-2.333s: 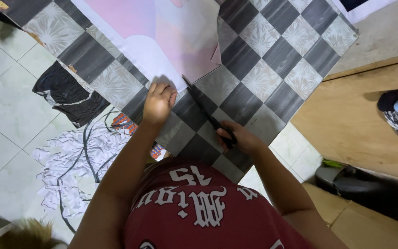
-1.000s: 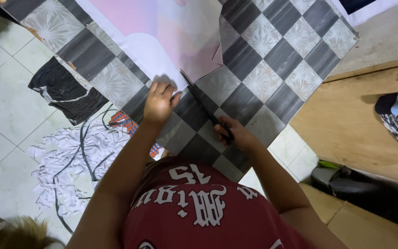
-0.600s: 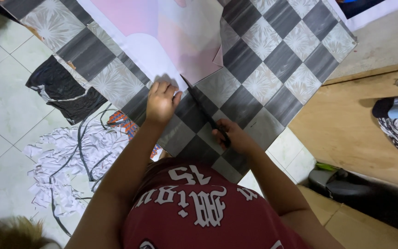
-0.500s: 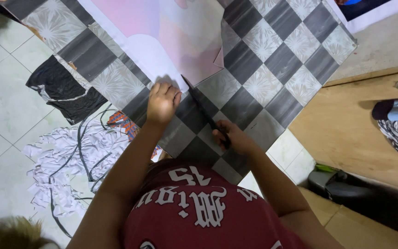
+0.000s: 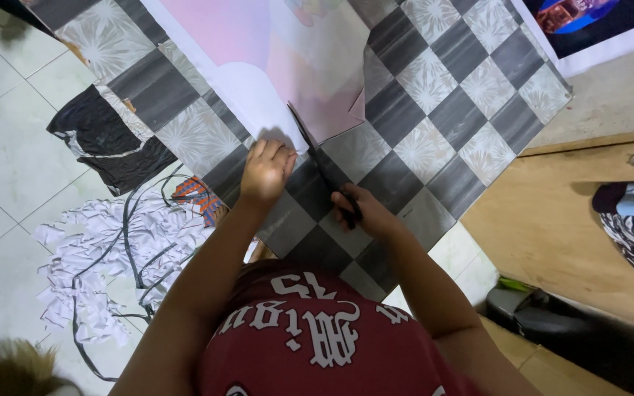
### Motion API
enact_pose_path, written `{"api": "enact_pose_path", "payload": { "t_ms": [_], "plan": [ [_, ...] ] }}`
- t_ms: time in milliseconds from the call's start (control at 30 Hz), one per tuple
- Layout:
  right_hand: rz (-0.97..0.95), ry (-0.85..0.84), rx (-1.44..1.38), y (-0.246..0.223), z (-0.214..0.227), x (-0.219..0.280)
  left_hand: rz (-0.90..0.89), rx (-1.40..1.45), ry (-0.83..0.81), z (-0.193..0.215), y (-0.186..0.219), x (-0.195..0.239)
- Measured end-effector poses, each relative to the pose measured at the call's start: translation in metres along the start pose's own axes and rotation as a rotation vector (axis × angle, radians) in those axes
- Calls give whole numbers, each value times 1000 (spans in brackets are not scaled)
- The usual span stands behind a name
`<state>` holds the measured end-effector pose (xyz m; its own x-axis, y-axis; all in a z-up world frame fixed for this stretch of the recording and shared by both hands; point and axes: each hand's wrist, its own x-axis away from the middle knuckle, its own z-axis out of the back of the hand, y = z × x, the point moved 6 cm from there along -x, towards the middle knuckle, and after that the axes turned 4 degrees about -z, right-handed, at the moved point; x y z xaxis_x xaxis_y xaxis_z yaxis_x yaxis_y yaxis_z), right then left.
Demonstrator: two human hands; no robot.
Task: The person uses scissors to cut a large sheet of white paper with a colorful design on a checkered table. They trim the edges, smooth the paper, and continue cutting along the design's outline.
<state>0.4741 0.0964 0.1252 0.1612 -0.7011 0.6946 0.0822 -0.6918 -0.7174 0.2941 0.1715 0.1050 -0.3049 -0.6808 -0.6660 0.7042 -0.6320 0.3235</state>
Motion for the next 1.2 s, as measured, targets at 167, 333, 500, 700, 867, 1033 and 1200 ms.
{"api": "enact_pose_path", "payload": {
  "t_ms": [167, 333, 500, 700, 867, 1033, 1200],
  "plan": [
    [-1, 29, -3, -4, -3, 0, 5, 9, 0, 1, 0, -2],
    [5, 46, -6, -10, -5, 5, 7, 6, 3, 5, 3, -5],
    [2, 67, 11, -4, -1, 1, 17, 28, -15, 10, 4, -8],
    [-31, 13, 15, 2, 1, -9, 15, 70, 15, 10, 1, -9],
    [3, -15, 72, -24, -9, -15, 3, 81, 22, 14, 3, -11],
    [29, -48, 70, -17, -1, -38, 9, 85, 42, 16, 3, -11],
    [49, -34, 72, -12, 2, -44, 14, 71, 53, 16, 4, -12]
  ]
}}
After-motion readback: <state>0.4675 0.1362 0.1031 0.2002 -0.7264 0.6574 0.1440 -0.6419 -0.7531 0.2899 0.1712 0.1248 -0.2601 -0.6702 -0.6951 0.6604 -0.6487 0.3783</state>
